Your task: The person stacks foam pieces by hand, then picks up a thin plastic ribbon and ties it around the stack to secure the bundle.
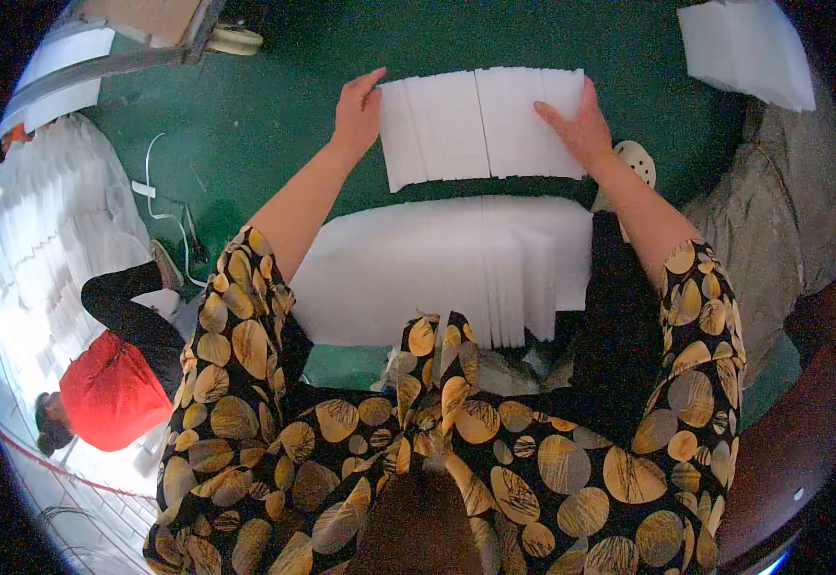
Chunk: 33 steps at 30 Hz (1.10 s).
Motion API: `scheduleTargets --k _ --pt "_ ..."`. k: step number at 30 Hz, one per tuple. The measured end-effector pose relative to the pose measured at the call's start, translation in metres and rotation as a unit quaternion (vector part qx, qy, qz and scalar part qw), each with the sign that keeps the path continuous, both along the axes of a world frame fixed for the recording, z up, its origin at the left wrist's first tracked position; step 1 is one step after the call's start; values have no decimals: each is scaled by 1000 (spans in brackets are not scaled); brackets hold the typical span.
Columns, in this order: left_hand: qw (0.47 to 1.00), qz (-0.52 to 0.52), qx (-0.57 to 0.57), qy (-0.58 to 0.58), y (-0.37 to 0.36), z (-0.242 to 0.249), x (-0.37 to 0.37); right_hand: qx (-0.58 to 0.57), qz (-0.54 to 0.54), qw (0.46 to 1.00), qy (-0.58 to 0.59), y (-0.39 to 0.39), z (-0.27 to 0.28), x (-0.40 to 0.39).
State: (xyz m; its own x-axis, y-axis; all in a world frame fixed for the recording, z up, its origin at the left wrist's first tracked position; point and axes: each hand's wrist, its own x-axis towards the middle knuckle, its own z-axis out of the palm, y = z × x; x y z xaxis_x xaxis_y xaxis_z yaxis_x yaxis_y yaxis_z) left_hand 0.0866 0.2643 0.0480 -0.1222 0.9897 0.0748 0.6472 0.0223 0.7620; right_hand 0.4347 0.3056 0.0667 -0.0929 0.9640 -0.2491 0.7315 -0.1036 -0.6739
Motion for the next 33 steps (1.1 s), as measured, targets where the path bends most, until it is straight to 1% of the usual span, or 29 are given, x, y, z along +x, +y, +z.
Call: scheduleTargets --k 2,4,10,12,15,20,22,24,31,33 --pt "1000 5 -11 -6 -1 5 3 3 4 1000 7 0 0 0" --pt "1000 9 -21 -12 -2 6 5 -11 -4 999 -33 -1 0 1" --pt "1000 4 -15 9 -2 7 1 -5 -4 999 -35 1 -6 3" --pt "999 4 -8 39 -3 8 1 1 -3 1000 -31 2 -10 4" --pt "999 -2 7 49 -3 9 1 6 0 999 -32 2 -10 5" --pt "1000 9 -20 15 -1 15 5 -7 -3 999 -36 2 -3 2" --pt "1000 14 -26 -1 0 16 6 3 5 1000 -4 2 -3 2" --pt "997 4 -12 79 2 17 9 -2 4 1000 -11 2 -1 2" --pt "995 30 -44 79 1 20 17 3 -3 1000 -13 1 3 0" --pt "996 30 -52 62 2 21 16 6 -6 1000 -22 1 2 -1"
